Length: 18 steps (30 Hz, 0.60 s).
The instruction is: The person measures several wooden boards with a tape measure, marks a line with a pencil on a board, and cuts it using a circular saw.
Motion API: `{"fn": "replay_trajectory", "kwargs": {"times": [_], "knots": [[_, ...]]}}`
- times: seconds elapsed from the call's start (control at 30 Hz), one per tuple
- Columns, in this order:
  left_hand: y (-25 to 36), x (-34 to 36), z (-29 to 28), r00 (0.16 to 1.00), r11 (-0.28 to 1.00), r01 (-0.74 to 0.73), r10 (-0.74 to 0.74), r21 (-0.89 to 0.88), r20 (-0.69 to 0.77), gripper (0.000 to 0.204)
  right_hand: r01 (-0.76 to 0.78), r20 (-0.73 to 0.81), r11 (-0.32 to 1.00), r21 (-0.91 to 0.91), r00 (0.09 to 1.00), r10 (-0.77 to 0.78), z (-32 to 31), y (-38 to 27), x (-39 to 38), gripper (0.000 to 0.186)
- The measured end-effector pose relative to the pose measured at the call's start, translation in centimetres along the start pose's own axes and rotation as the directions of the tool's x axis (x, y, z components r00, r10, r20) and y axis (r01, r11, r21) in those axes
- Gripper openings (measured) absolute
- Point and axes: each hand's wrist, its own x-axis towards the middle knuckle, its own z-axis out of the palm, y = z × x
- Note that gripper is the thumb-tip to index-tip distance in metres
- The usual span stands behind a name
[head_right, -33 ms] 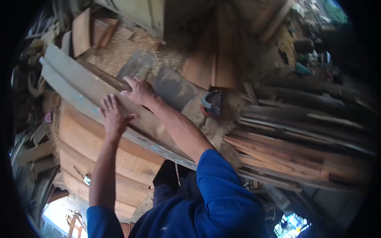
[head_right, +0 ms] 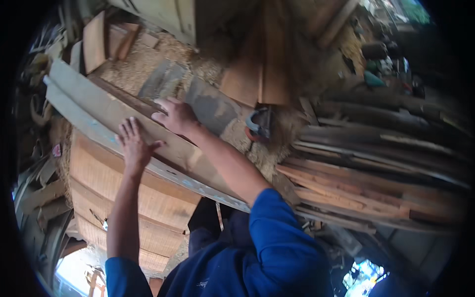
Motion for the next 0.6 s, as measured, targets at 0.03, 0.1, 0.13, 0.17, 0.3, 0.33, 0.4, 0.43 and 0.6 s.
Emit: {"fn": "replay_trajectory", "kwargs": {"times": [0.03,0.1,0.13,0.17,0.3,0.33,0.4,0.43,0.6], "knots": [[-0.3,0.1,0.4,1.0,1.0,-0.02,0.02,0.018,-0.013,0.128,0.027,-0.073,0.999,0.042,0.997,-0.024,-3.3,0.6,-2.8,0.028],[0.7,0.9,0.4,0.999,0.996,-0.035,0.032,0.078,0.037,0.128,-0.097,-0.131,0.995,0.008,0.987,0.097,-9.0,6.0,-9.2,0.018],[0.9,1.5,0.7,0.998,0.995,-0.044,0.04,0.086,0.049,0.128,-0.139,-0.169,0.989,-0.042,0.977,0.13,-11.3,9.7,-12.9,0.019],[1.2,1.7,1.1,0.998,0.993,-0.067,0.065,0.097,0.019,0.127,-0.165,-0.068,0.967,-0.192,0.986,0.154,-13.4,13.8,-16.8,0.02],[1.6,2.1,1.6,0.996,0.992,-0.093,0.094,0.089,0.002,0.124,-0.185,0.268,0.872,-0.454,0.905,0.331,-12.3,28.4,-27.6,0.018],[1.1,2.0,2.0,0.993,0.991,-0.115,0.116,0.066,-0.024,0.124,-0.152,0.346,0.828,-0.54,0.856,0.383,-10.4,30.9,-28.8,0.021],[0.0,2.0,2.6,0.99,0.99,-0.129,0.132,0.056,-0.052,0.121,0.046,0.355,0.613,-0.789,0.848,0.393,-7.7,34.1,-27.7,0.027],[-0.2,1.8,2.3,0.99,0.99,-0.128,0.131,0.06,-0.042,0.12,0.06,0.353,0.586,-0.808,0.845,0.401,-6.2,35.9,-27.2,0.03],[-1.2,2.1,2.2,0.991,0.989,-0.127,0.129,-0.071,0.035,0.13,0.145,0.348,0.358,-0.922,0.715,0.607,0.9,49.7,-26.6,0.033]]}}
